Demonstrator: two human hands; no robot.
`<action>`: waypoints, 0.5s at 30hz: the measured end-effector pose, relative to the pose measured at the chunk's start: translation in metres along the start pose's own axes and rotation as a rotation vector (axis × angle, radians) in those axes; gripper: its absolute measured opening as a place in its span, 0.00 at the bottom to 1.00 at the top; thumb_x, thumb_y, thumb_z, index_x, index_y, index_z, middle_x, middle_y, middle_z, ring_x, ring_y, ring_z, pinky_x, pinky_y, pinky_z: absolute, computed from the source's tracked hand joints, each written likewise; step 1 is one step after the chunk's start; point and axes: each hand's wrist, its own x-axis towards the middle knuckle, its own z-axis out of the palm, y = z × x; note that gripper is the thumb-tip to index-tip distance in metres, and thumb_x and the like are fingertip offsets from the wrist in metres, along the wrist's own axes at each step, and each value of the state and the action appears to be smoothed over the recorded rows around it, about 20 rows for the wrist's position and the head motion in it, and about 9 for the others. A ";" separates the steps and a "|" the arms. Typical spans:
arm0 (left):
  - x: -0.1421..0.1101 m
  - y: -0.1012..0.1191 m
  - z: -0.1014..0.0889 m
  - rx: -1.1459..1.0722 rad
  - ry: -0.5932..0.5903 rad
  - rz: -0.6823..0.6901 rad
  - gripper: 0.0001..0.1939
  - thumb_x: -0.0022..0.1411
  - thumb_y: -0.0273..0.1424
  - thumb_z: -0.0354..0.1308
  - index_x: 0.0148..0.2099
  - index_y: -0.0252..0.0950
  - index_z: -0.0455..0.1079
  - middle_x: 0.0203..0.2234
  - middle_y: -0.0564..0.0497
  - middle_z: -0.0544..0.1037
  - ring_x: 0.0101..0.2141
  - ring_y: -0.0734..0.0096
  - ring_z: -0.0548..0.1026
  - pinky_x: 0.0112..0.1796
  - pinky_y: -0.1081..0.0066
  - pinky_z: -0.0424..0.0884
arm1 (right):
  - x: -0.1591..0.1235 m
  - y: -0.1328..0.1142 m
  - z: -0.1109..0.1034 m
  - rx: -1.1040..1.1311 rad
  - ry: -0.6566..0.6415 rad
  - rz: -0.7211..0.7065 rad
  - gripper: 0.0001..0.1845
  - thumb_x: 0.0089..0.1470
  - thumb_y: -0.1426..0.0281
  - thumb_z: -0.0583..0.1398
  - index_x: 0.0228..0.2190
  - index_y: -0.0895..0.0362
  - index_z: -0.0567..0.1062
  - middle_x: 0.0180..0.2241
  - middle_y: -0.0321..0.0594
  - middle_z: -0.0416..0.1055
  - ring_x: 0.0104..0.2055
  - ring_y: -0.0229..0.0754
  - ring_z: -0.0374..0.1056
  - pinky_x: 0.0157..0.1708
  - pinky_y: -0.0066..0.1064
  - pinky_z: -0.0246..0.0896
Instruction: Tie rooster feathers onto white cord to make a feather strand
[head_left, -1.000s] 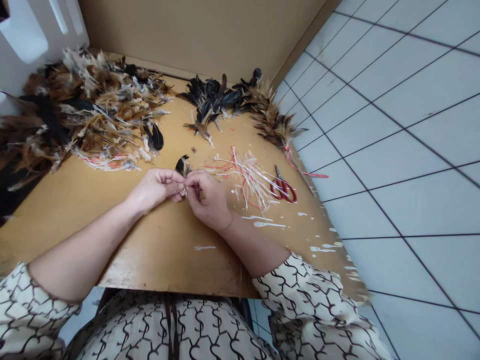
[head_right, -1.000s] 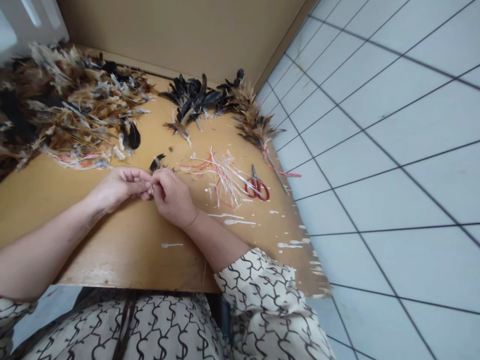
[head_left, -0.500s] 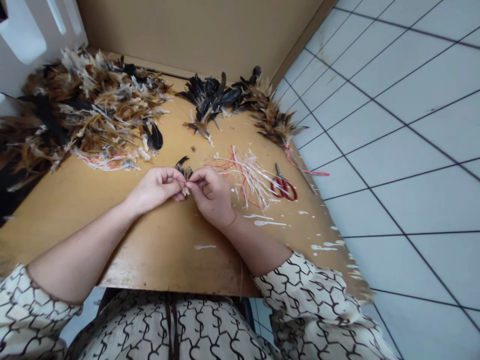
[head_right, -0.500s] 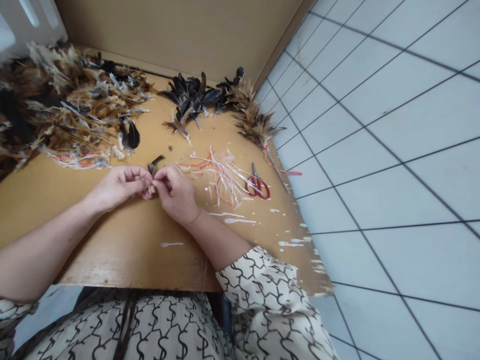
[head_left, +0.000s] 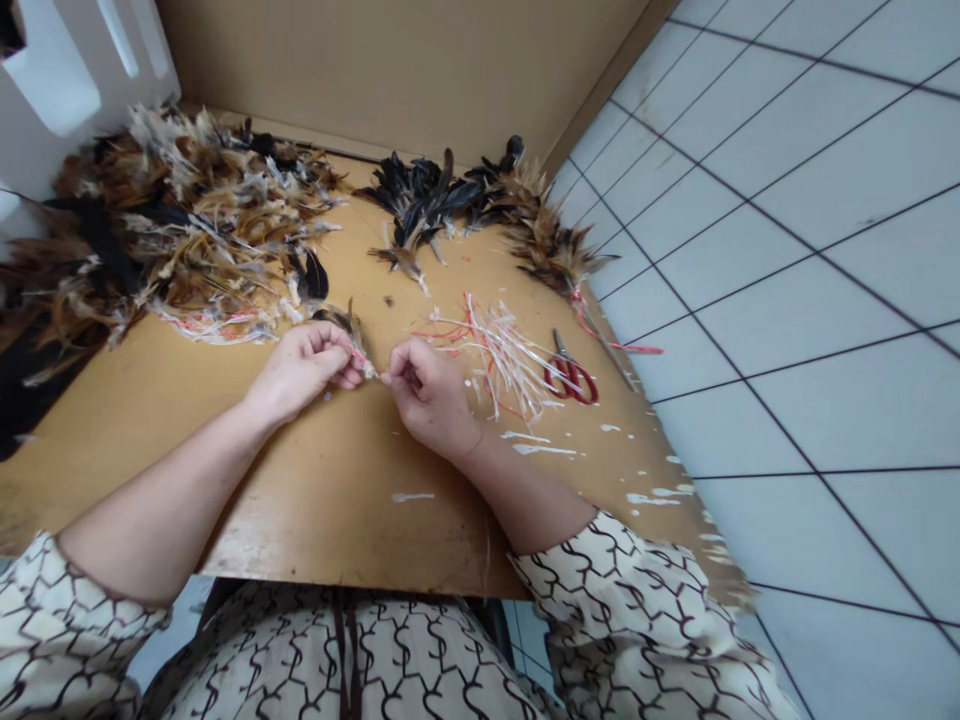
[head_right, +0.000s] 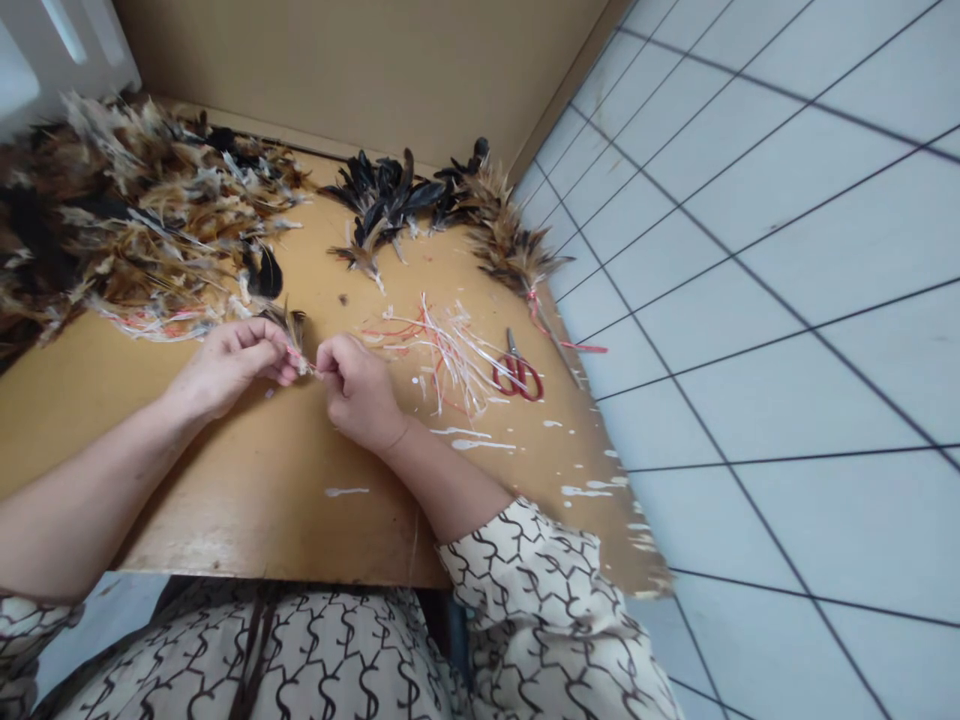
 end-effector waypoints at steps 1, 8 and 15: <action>0.000 0.000 0.000 0.000 0.002 0.001 0.03 0.43 0.21 0.54 0.22 0.33 0.64 0.15 0.54 0.73 0.16 0.78 0.70 0.22 0.76 0.68 | 0.000 0.000 0.000 0.006 0.000 -0.002 0.10 0.44 0.80 0.50 0.22 0.54 0.56 0.21 0.32 0.54 0.24 0.35 0.53 0.26 0.28 0.52; 0.002 0.000 -0.002 -0.016 0.033 -0.009 0.03 0.43 0.21 0.56 0.22 0.32 0.65 0.15 0.54 0.73 0.16 0.79 0.70 0.22 0.77 0.67 | -0.001 -0.001 0.002 0.129 -0.020 0.101 0.08 0.44 0.78 0.53 0.22 0.54 0.58 0.21 0.31 0.55 0.24 0.34 0.53 0.27 0.28 0.53; 0.000 0.000 -0.003 -0.067 0.001 0.041 0.03 0.44 0.23 0.59 0.23 0.32 0.66 0.15 0.54 0.74 0.17 0.80 0.70 0.23 0.77 0.68 | 0.000 -0.001 0.004 0.549 -0.105 0.461 0.07 0.47 0.65 0.57 0.28 0.56 0.65 0.23 0.31 0.62 0.24 0.31 0.58 0.25 0.26 0.56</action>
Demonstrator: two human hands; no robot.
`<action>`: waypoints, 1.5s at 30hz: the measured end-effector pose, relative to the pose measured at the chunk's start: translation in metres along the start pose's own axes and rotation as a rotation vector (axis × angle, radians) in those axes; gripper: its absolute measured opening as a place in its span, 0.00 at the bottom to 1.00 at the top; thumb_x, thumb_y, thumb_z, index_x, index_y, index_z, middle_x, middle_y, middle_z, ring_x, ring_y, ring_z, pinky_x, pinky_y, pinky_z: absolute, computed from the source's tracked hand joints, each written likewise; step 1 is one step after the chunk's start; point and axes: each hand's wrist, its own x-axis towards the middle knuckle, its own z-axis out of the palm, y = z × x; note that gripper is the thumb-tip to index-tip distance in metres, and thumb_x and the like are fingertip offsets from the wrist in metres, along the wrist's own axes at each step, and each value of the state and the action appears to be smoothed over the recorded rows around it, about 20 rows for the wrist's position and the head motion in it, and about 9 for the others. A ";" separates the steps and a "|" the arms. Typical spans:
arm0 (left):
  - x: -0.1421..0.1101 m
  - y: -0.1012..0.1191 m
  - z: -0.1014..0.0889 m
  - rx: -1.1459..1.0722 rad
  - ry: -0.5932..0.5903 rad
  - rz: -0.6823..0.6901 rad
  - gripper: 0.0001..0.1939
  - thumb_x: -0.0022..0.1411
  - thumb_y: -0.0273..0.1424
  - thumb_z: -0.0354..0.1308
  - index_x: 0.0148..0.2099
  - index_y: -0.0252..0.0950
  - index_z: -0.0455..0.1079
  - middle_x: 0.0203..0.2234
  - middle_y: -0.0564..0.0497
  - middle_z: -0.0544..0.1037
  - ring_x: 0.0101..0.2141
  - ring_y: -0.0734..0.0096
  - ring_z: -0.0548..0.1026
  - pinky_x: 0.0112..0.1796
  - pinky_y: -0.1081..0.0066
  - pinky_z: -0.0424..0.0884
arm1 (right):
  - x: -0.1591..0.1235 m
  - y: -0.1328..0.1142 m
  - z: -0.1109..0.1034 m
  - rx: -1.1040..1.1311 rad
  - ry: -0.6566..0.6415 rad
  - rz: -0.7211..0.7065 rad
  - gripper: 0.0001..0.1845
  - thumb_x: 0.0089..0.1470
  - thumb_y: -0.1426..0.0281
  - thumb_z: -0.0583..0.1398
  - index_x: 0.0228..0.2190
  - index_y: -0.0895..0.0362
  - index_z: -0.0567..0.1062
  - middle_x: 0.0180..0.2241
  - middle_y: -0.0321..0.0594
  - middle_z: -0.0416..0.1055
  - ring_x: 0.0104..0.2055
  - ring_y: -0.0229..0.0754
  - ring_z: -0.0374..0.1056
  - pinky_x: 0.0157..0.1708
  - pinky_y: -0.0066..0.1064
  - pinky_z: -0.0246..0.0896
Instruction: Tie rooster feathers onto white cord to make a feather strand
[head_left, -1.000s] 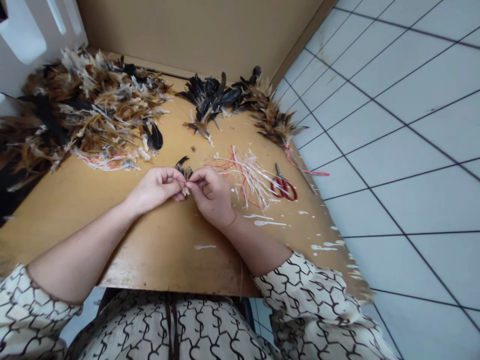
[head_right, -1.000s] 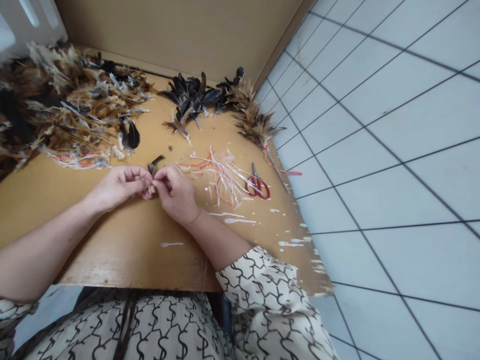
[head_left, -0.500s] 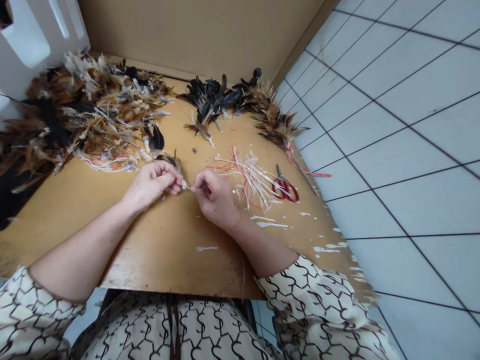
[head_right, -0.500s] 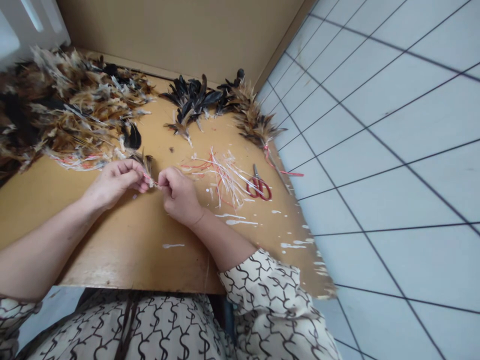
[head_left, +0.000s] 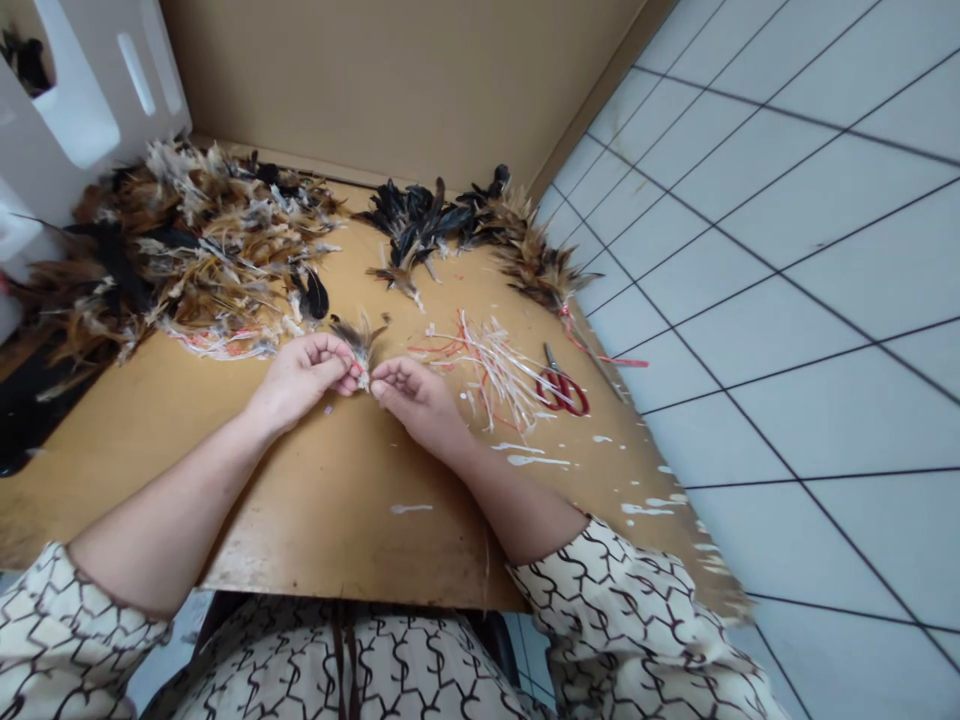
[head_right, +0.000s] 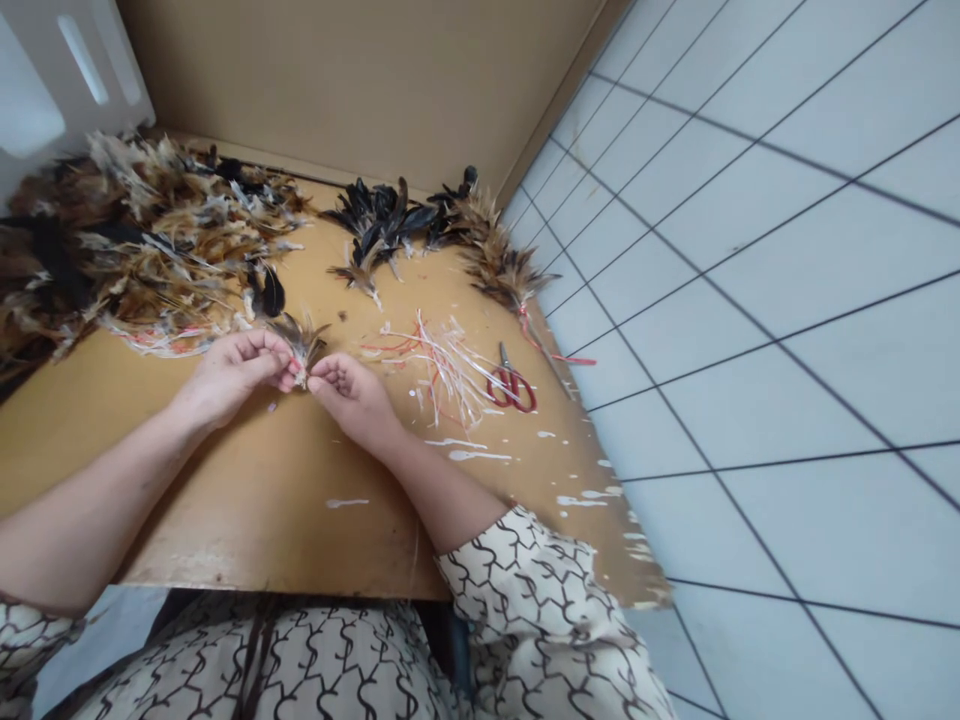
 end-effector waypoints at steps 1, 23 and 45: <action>-0.001 0.000 0.000 0.001 -0.012 0.007 0.03 0.44 0.23 0.59 0.23 0.32 0.66 0.15 0.54 0.73 0.17 0.80 0.70 0.23 0.77 0.68 | 0.001 -0.001 0.000 0.045 -0.017 0.046 0.10 0.47 0.62 0.57 0.27 0.56 0.65 0.22 0.31 0.63 0.23 0.31 0.57 0.25 0.26 0.55; 0.011 0.006 -0.017 -0.109 0.195 0.029 0.06 0.41 0.22 0.58 0.25 0.32 0.65 0.15 0.56 0.72 0.14 0.81 0.65 0.19 0.78 0.63 | 0.091 -0.003 -0.042 -0.265 0.460 0.294 0.18 0.47 0.71 0.60 0.14 0.56 0.58 0.11 0.29 0.59 0.14 0.29 0.51 0.17 0.23 0.48; 0.025 0.027 -0.048 -0.224 0.550 0.103 0.08 0.39 0.18 0.54 0.26 0.31 0.64 0.14 0.56 0.70 0.13 0.82 0.64 0.18 0.79 0.61 | 0.138 -0.023 0.054 -0.986 0.094 0.019 0.12 0.53 0.63 0.55 0.28 0.58 0.74 0.32 0.44 0.73 0.39 0.43 0.68 0.40 0.33 0.60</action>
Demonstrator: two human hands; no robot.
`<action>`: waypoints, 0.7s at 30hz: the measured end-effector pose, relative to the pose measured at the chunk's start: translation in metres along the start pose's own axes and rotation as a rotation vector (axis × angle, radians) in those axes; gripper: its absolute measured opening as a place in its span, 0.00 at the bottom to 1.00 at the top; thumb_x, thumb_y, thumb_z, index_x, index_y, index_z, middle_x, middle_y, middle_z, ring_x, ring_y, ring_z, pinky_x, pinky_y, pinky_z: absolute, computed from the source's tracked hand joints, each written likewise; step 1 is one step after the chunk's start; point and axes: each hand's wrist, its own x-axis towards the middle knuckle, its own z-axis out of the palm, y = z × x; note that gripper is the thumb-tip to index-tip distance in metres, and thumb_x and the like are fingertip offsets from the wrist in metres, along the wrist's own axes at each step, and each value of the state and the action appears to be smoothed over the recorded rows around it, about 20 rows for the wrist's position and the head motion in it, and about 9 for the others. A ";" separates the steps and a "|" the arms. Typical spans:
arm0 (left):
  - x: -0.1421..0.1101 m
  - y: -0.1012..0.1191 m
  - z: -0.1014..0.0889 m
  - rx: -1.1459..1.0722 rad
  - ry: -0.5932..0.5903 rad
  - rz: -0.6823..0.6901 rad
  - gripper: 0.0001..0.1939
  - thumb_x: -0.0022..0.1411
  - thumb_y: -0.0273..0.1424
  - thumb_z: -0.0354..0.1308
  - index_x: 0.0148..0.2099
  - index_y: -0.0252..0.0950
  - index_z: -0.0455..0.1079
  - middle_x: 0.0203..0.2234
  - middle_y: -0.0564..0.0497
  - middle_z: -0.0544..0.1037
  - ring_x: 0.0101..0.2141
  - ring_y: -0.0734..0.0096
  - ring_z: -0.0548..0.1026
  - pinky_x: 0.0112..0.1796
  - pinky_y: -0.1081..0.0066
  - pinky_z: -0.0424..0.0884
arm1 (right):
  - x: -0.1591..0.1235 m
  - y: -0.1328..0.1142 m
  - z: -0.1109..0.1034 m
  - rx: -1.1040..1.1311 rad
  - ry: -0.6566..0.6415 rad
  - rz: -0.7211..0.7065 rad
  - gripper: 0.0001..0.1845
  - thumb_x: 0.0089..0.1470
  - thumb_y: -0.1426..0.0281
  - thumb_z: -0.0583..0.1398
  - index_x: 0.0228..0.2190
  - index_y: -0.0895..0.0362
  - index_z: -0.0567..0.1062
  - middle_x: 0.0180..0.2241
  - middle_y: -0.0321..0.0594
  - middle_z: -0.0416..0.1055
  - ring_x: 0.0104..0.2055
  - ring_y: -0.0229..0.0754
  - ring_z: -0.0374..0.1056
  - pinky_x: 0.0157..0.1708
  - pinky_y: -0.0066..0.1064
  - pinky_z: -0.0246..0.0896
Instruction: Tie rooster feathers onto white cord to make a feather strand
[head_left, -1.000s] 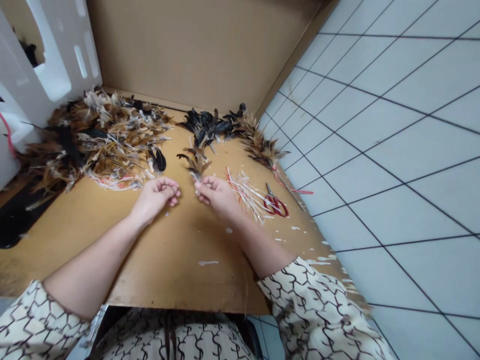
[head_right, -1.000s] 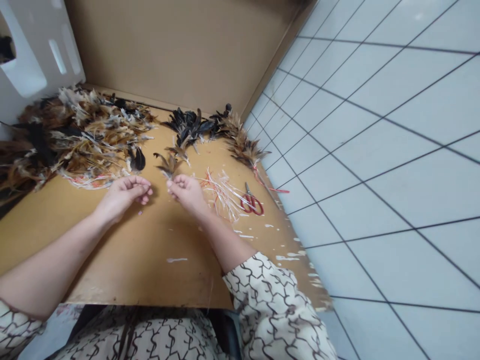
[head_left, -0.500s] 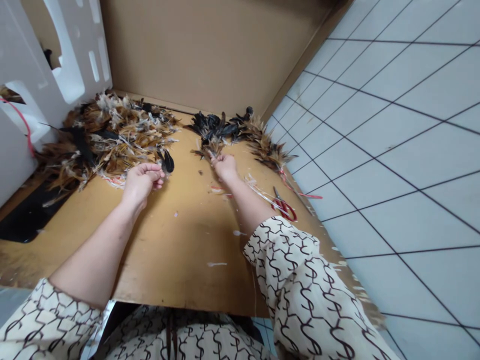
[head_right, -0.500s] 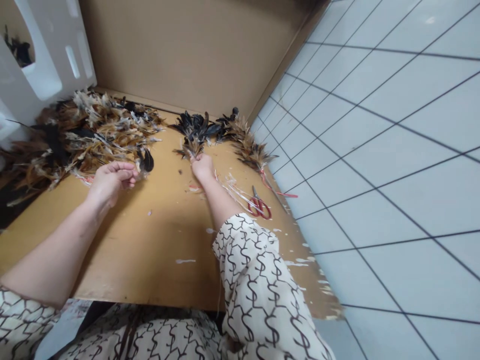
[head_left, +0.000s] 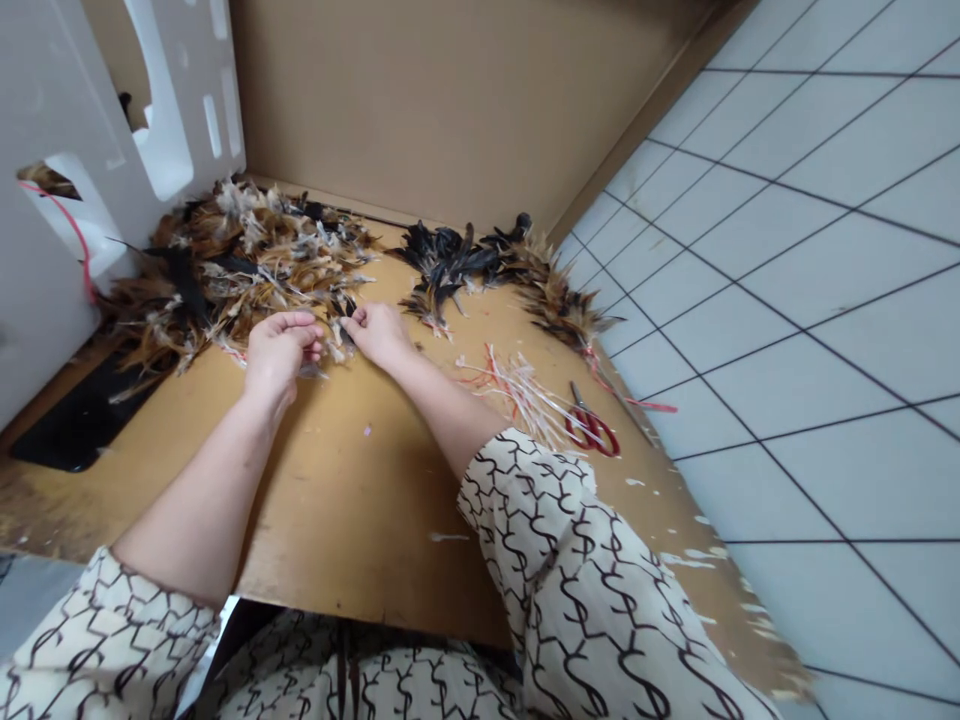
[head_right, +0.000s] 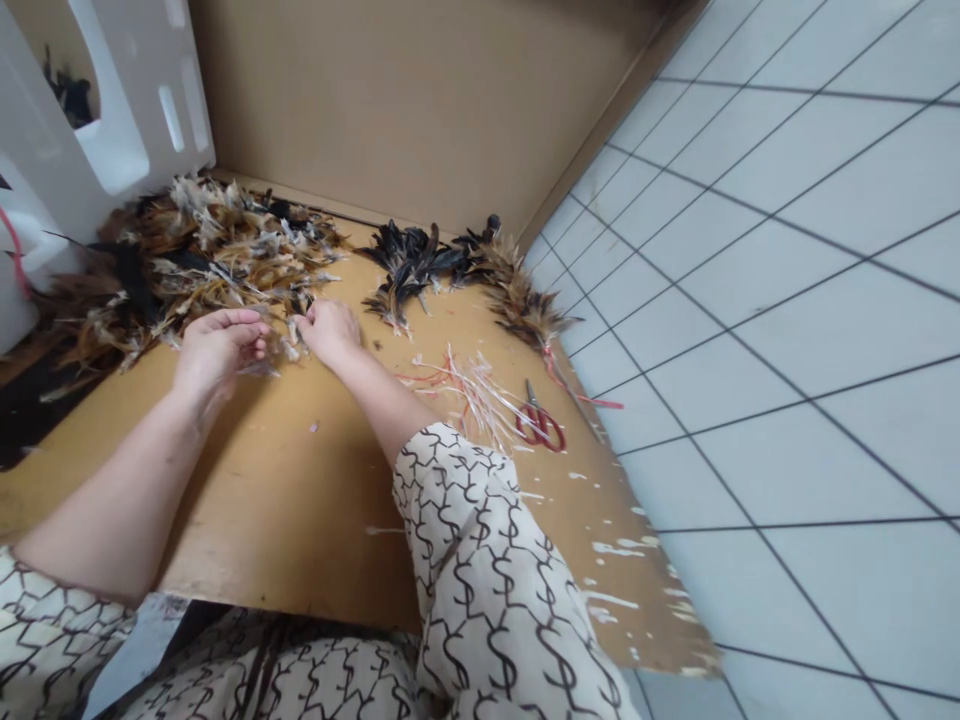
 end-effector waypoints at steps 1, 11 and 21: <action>0.001 -0.001 0.000 0.004 -0.005 0.005 0.08 0.39 0.17 0.54 0.26 0.31 0.64 0.14 0.56 0.70 0.13 0.82 0.64 0.18 0.79 0.61 | 0.001 -0.005 0.001 -0.011 -0.023 0.024 0.14 0.53 0.62 0.55 0.28 0.58 0.75 0.33 0.45 0.74 0.39 0.43 0.68 0.39 0.32 0.60; 0.001 -0.008 0.002 0.049 -0.053 0.023 0.07 0.38 0.19 0.55 0.25 0.31 0.65 0.14 0.56 0.71 0.13 0.82 0.64 0.18 0.79 0.60 | 0.004 -0.003 0.007 0.298 -0.063 0.191 0.11 0.45 0.73 0.59 0.15 0.57 0.66 0.18 0.38 0.66 0.23 0.35 0.62 0.24 0.27 0.54; -0.013 -0.022 0.007 0.165 -0.300 0.017 0.06 0.38 0.24 0.58 0.24 0.32 0.66 0.14 0.56 0.72 0.14 0.81 0.64 0.18 0.78 0.60 | -0.052 0.032 -0.023 1.445 -0.180 0.417 0.11 0.41 0.77 0.60 0.15 0.60 0.64 0.12 0.29 0.59 0.15 0.26 0.51 0.14 0.19 0.43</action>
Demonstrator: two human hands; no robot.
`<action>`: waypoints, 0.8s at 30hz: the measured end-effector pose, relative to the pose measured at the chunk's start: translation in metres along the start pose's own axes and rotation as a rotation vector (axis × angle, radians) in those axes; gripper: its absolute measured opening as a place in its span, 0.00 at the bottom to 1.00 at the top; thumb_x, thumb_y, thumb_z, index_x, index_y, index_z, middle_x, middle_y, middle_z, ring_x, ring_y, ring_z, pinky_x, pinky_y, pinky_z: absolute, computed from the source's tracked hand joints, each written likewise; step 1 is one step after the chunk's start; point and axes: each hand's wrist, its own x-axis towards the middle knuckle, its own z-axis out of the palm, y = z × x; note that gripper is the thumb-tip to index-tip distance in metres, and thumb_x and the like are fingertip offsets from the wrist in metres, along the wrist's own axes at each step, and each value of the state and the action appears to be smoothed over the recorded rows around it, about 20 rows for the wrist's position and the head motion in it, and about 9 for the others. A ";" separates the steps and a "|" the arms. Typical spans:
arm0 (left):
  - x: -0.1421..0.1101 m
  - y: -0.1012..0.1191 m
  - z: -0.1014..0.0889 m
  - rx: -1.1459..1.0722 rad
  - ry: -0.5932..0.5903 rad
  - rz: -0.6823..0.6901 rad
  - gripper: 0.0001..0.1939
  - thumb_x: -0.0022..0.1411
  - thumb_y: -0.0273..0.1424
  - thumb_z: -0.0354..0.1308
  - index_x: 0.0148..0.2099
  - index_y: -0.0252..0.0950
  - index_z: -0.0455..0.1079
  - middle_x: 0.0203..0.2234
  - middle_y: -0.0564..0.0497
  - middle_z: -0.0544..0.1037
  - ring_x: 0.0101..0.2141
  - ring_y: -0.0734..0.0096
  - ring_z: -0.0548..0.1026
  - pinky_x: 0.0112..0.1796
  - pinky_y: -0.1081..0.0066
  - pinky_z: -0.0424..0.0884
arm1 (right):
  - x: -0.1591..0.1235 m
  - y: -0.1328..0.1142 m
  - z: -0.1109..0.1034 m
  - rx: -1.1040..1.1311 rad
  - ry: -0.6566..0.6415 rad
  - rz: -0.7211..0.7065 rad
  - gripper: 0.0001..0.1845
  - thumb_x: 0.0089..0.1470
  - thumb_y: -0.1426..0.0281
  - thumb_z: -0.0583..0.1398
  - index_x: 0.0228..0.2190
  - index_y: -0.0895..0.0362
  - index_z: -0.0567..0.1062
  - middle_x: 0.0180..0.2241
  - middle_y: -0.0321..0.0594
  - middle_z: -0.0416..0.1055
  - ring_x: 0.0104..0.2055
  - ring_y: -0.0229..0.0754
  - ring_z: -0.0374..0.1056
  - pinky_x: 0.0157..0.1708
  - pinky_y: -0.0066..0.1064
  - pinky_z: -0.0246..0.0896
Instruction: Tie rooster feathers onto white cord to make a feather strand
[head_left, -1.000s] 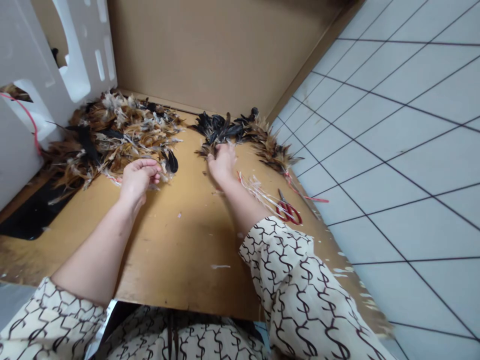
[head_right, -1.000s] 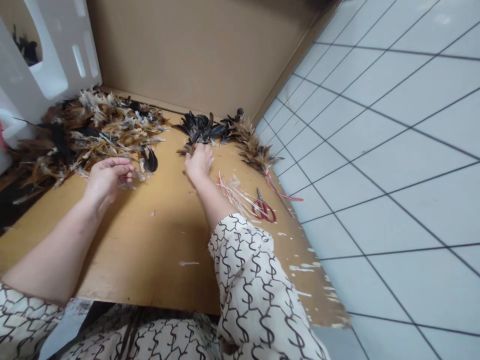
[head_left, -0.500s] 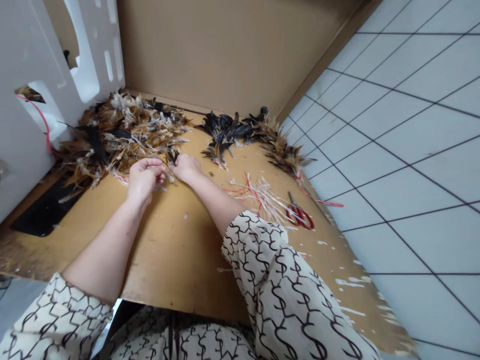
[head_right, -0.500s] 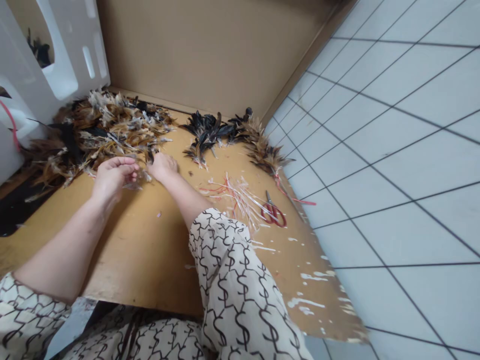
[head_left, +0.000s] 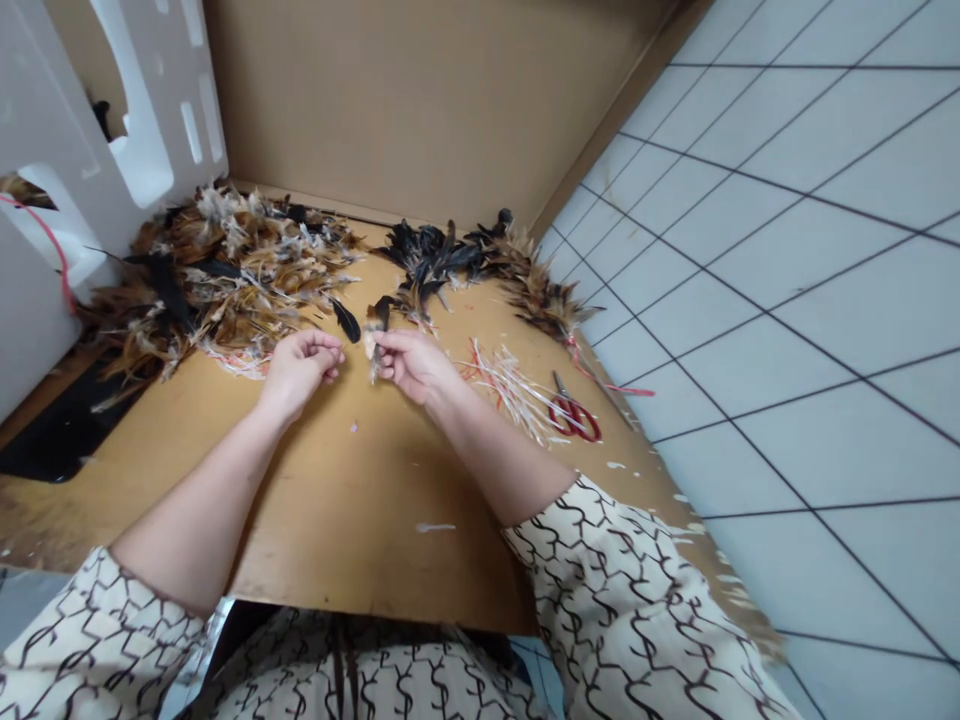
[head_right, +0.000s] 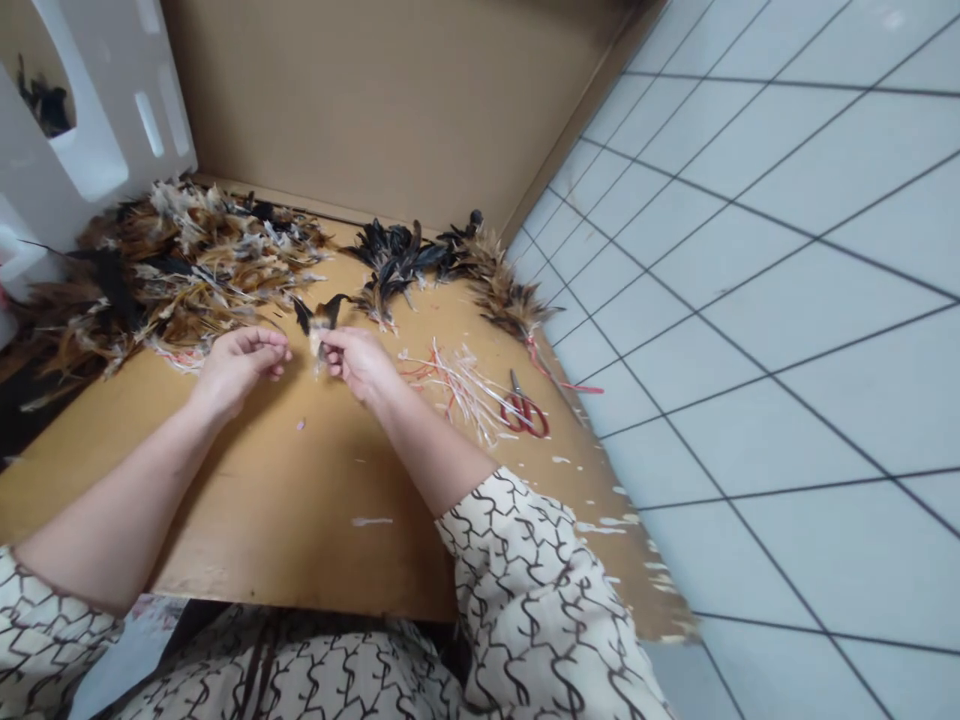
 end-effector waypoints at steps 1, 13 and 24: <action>-0.002 -0.001 0.002 0.012 -0.038 0.001 0.06 0.38 0.25 0.59 0.24 0.32 0.67 0.14 0.56 0.72 0.14 0.81 0.65 0.18 0.78 0.61 | -0.006 0.002 -0.004 0.025 -0.004 -0.009 0.11 0.41 0.77 0.61 0.15 0.59 0.64 0.13 0.29 0.60 0.15 0.26 0.51 0.14 0.19 0.44; -0.019 -0.001 0.031 0.085 -0.288 -0.171 0.10 0.36 0.25 0.68 0.22 0.31 0.69 0.12 0.55 0.71 0.14 0.81 0.66 0.20 0.77 0.63 | -0.032 0.030 -0.022 0.132 -0.050 -0.129 0.15 0.33 0.69 0.67 0.18 0.59 0.65 0.14 0.27 0.60 0.16 0.26 0.53 0.15 0.19 0.45; -0.013 -0.008 0.042 0.085 -0.249 -0.163 0.08 0.38 0.21 0.65 0.20 0.31 0.67 0.10 0.56 0.69 0.13 0.82 0.64 0.19 0.78 0.63 | -0.027 0.035 -0.033 0.056 -0.065 -0.228 0.18 0.33 0.65 0.68 0.21 0.57 0.64 0.15 0.25 0.60 0.15 0.25 0.52 0.15 0.21 0.43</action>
